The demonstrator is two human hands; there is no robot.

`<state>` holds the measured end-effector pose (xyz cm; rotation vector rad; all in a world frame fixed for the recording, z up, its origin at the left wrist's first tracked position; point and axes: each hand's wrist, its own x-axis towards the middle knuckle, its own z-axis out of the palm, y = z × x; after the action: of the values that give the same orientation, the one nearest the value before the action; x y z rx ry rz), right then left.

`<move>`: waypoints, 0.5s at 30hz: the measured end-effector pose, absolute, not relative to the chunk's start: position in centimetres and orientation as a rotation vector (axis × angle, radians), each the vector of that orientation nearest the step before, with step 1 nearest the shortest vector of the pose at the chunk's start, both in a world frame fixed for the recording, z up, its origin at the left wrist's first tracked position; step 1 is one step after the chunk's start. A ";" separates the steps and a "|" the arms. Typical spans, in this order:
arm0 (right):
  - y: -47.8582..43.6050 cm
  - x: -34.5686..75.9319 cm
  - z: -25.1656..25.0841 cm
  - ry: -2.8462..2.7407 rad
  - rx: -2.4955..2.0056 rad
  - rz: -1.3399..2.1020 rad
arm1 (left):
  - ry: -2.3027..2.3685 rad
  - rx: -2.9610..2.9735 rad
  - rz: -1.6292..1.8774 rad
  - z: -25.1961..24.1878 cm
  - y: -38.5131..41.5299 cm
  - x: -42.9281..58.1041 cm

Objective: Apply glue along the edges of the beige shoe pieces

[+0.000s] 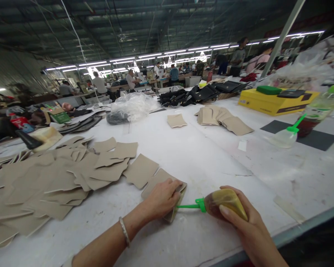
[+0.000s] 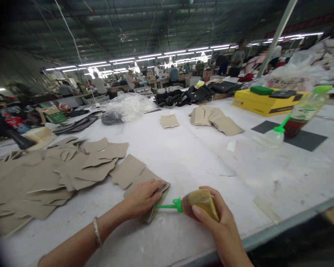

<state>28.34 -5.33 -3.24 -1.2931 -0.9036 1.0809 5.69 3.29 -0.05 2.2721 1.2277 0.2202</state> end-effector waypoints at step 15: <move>-1.4 34.4 -0.3 0.309 -0.623 1.242 | 1.949 2.115 0.229 0.7 6.0 1.8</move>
<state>34.39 -1.36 -0.26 -0.6226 0.3086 1.2423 1.80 5.97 0.70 2.1155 1.9494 0.2290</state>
